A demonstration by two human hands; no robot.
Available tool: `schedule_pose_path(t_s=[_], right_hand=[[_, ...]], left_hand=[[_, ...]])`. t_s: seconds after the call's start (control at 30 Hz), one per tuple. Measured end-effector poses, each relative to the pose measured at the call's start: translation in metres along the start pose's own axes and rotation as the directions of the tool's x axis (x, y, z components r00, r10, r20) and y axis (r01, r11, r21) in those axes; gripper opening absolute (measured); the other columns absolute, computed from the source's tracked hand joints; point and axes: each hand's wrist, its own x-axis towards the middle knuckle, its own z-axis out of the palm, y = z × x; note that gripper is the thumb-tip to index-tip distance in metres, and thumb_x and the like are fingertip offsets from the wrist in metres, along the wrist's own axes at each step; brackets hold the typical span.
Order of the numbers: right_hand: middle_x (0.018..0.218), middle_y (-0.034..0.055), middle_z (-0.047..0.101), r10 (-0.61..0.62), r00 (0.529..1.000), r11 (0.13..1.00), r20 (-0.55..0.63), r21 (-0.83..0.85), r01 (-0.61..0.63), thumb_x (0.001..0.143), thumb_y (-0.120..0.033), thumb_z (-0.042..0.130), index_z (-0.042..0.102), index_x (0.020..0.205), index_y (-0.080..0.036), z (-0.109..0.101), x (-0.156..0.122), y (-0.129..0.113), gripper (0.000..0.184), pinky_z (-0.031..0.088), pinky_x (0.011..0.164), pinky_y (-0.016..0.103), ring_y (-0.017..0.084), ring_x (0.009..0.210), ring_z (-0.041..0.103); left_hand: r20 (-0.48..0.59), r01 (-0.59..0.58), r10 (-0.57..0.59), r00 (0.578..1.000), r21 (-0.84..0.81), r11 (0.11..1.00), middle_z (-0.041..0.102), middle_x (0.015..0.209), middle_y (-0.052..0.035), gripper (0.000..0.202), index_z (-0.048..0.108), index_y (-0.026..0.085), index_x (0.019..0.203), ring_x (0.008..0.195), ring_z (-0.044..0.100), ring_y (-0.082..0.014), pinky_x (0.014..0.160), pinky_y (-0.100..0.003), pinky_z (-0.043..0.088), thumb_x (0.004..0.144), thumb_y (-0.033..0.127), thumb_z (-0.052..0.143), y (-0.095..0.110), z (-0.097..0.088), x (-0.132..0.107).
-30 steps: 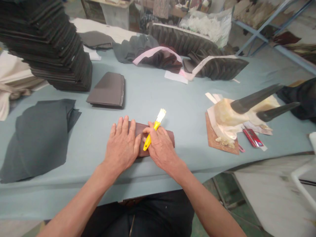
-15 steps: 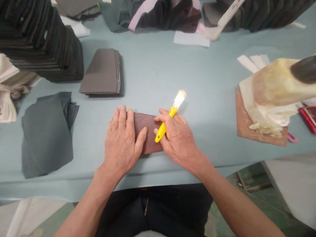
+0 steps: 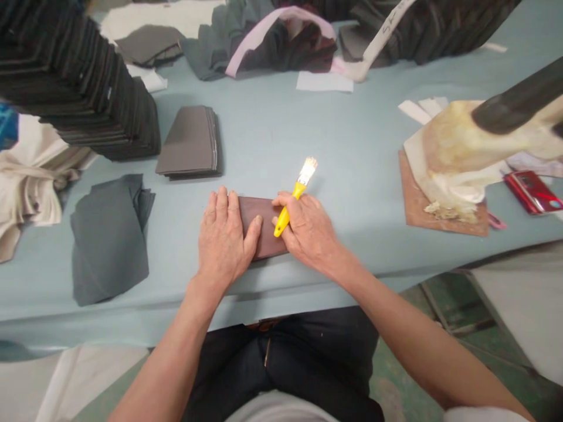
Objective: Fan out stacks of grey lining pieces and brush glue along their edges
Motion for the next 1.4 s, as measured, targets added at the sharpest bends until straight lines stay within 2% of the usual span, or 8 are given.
schedule_pose_path(t_s=[0.13, 0.3, 0.53, 0.63, 0.77, 0.9, 1.1, 1.4], right_hand=[[0.117, 0.0097, 0.072, 0.031, 0.999, 0.999, -0.006, 0.010, -0.031, 0.103, -0.022, 0.053, 0.058, 0.131, -0.018, 0.004, -0.001, 0.003, 0.029, 0.044, 0.102, 0.041, 0.027, 0.109, 0.061], [0.118, 0.0118, 0.073, 0.058, 0.998, 0.998, -0.008, 0.012, -0.058, 0.099, -0.022, 0.056, 0.059, 0.133, -0.017, 0.006, -0.001, 0.002, 0.034, 0.044, 0.099, 0.042, 0.030, 0.108, 0.061], [0.117, 0.0085, 0.075, 0.066, 0.998, 0.993, -0.020, 0.103, -0.063, 0.102, -0.025, 0.054, 0.058, 0.133, -0.019, 0.001, 0.005, 0.011, 0.032, 0.045, 0.103, 0.040, 0.027, 0.109, 0.065], [0.110, 0.0080, 0.074, 0.165, 0.984, 0.975, -0.069, 0.159, -0.152, 0.106, -0.031, 0.050, 0.055, 0.136, -0.019, -0.013, -0.006, 0.032, 0.033, 0.046, 0.097, 0.037, 0.025, 0.104, 0.067], [0.094, 0.0056, 0.071, 0.342, 0.932, 0.925, -0.119, 0.215, -0.312, 0.104, -0.038, 0.050, 0.057, 0.130, -0.020, -0.034, -0.034, 0.058, 0.032, 0.042, 0.075, 0.033, 0.025, 0.084, 0.065], [0.100, 0.0048, 0.074, 0.428, 0.894, 0.880, -0.129, 0.285, -0.380, 0.099, -0.043, 0.058, 0.061, 0.118, -0.023, -0.039, -0.052, 0.057, 0.028, 0.040, 0.072, 0.031, 0.022, 0.081, 0.066], [0.104, 0.0035, 0.076, 0.479, 0.873, 0.816, -0.093, 0.414, -0.403, 0.097, -0.042, 0.064, 0.061, 0.115, -0.023, -0.028, -0.044, 0.040, 0.027, 0.048, 0.078, 0.032, 0.021, 0.089, 0.072], [0.084, -0.0010, 0.068, 0.523, 0.851, 0.750, -0.054, 0.504, -0.429, 0.093, -0.041, 0.069, 0.060, 0.108, -0.022, -0.028, -0.031, 0.037, 0.026, 0.045, 0.070, 0.029, 0.015, 0.073, 0.060]], left_hand=[[-0.034, 0.009, -0.009, 0.999, -0.010, 1.000, 0.033, 0.175, -0.0324, 0.082, 0.041, -0.001, 0.163, 0.166, 0.030, -0.0472, 0.133, -0.061, 0.033, 0.110, 0.061, 0.038, -0.004, 0.003, 0.001], [-0.012, 0.038, -0.038, 0.999, 0.032, 0.999, 0.033, 0.175, -0.0326, 0.084, 0.039, -0.004, 0.164, 0.166, 0.031, -0.0460, 0.134, -0.059, 0.032, 0.109, 0.060, 0.038, -0.006, 0.004, 0.004], [0.024, 0.099, -0.103, 0.994, 0.129, 0.987, 0.034, 0.175, -0.0322, 0.080, 0.039, -0.003, 0.165, 0.163, 0.034, -0.0510, 0.129, -0.070, 0.035, 0.108, 0.052, 0.040, 0.004, -0.005, 0.008], [0.068, 0.098, -0.110, 0.992, 0.167, 0.981, 0.031, 0.177, -0.0303, 0.079, 0.038, 0.001, 0.168, 0.165, 0.031, -0.0508, 0.130, -0.073, 0.030, 0.109, 0.053, 0.039, 0.006, -0.011, 0.008], [0.112, 0.075, -0.099, 0.989, 0.199, 0.977, 0.028, 0.179, -0.0292, 0.080, 0.037, 0.003, 0.169, 0.166, 0.027, -0.0534, 0.129, -0.078, 0.026, 0.109, 0.055, 0.039, 0.008, -0.017, 0.007], [0.154, -0.023, -0.008, 0.988, 0.198, 0.980, 0.021, 0.182, -0.0245, 0.077, 0.037, 0.007, 0.170, 0.169, 0.019, -0.0501, 0.132, -0.075, 0.022, 0.109, 0.054, 0.039, 0.015, -0.020, 0.010], [0.205, -0.265, 0.236, 0.950, 0.127, 0.956, 0.020, 0.184, -0.0186, 0.073, 0.035, 0.012, 0.172, 0.172, 0.018, -0.0423, 0.137, -0.065, 0.022, 0.112, 0.052, 0.035, 0.034, -0.014, 0.023], [0.223, -0.290, 0.254, 0.941, 0.144, 0.946, 0.032, 0.180, -0.0189, 0.071, 0.037, 0.012, 0.172, 0.169, 0.028, -0.0421, 0.135, -0.064, 0.027, 0.112, 0.050, 0.034, 0.041, -0.005, 0.023]])
